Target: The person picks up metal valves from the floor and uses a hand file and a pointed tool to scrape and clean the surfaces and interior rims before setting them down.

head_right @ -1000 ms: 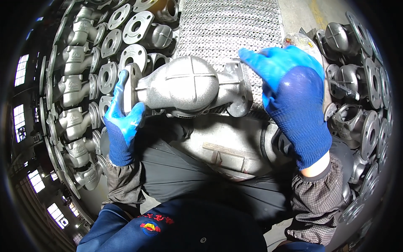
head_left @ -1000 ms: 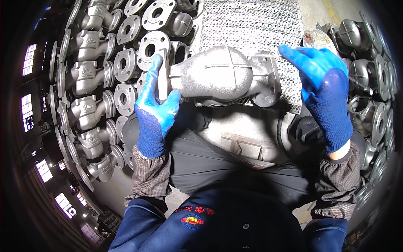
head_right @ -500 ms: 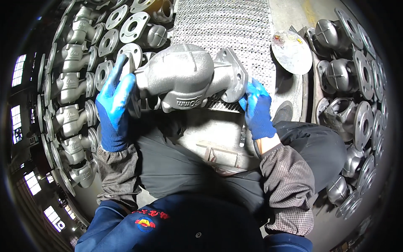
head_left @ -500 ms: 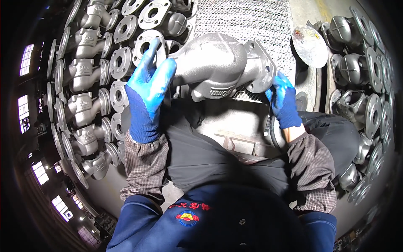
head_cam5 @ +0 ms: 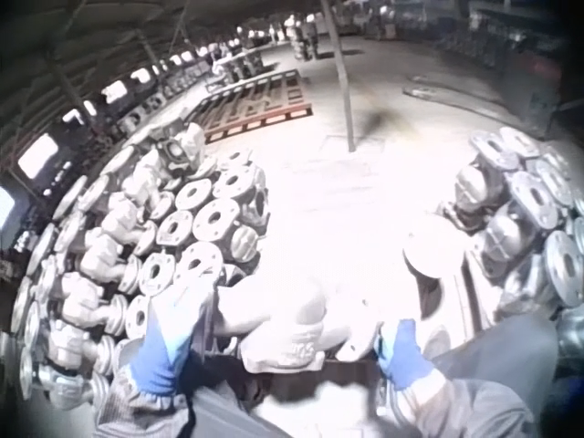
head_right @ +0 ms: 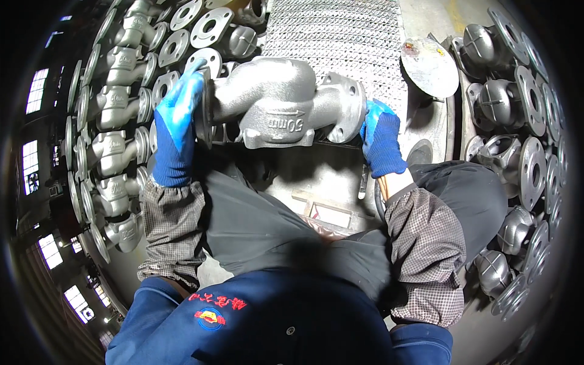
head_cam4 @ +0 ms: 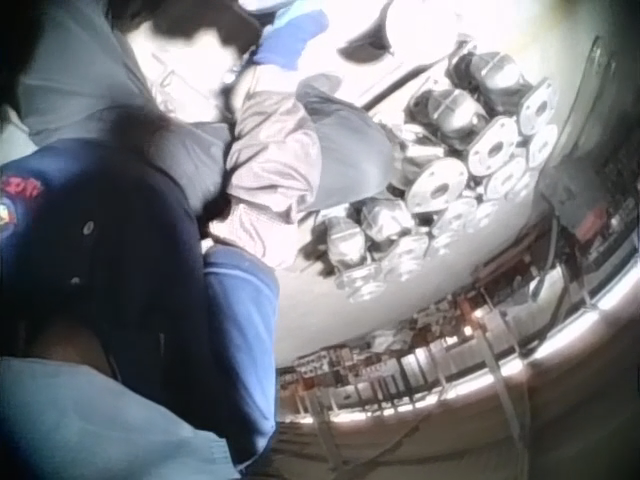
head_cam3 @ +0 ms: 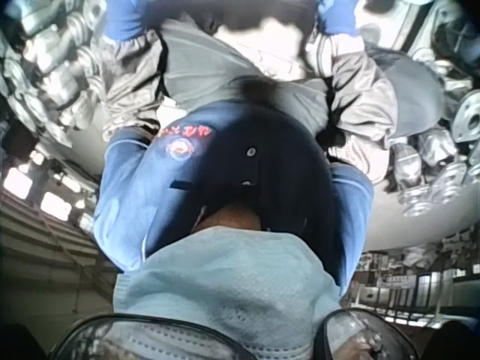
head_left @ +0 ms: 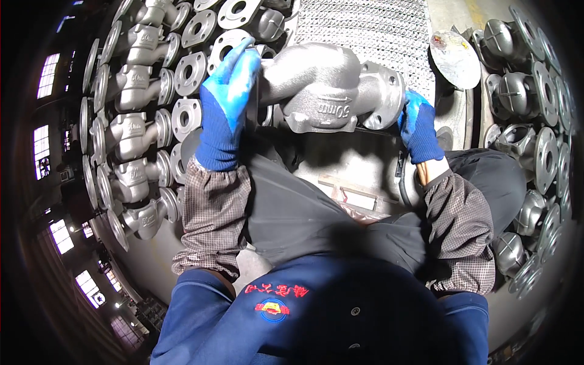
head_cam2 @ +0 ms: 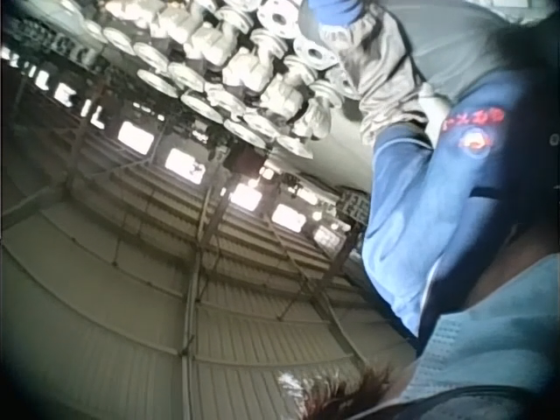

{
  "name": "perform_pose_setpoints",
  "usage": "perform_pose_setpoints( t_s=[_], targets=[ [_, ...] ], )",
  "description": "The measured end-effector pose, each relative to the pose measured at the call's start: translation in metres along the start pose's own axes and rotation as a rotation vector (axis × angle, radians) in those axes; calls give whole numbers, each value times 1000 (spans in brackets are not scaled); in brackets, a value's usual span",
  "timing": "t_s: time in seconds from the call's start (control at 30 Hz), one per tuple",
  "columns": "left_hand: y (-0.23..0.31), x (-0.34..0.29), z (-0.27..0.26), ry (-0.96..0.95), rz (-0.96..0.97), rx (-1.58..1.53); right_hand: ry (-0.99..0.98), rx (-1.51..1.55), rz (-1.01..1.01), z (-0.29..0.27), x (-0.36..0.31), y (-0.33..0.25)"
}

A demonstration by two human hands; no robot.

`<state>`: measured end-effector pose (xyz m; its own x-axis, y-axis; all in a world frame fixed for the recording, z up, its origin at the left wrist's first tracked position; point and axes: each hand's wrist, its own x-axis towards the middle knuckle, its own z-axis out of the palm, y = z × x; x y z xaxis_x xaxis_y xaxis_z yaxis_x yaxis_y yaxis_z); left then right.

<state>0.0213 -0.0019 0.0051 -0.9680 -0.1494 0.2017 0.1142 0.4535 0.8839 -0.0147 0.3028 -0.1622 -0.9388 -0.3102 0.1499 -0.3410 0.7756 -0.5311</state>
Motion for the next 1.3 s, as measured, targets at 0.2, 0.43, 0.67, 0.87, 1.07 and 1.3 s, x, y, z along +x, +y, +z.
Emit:
perform_pose_setpoints(
  t_s=[0.2,0.43,0.67,0.87,1.07,1.3],
  targets=[
    [1,-8,-11,50,-18,55,68,206,-70,-19,9,-25],
    [6,-10,-4,58,156,118,55,197,11,-11,9,-14],
    [13,3,17,-12,221,438,42,32,70,-23,13,10],
    [44,20,52,-38,95,398,273,1119,342,-117,65,-31],
    [55,37,69,-173,739,436,14,1135,277,-146,78,-70],
    [50,36,80,-406,803,218,89,519,-356,-125,51,-35]
  ],
)
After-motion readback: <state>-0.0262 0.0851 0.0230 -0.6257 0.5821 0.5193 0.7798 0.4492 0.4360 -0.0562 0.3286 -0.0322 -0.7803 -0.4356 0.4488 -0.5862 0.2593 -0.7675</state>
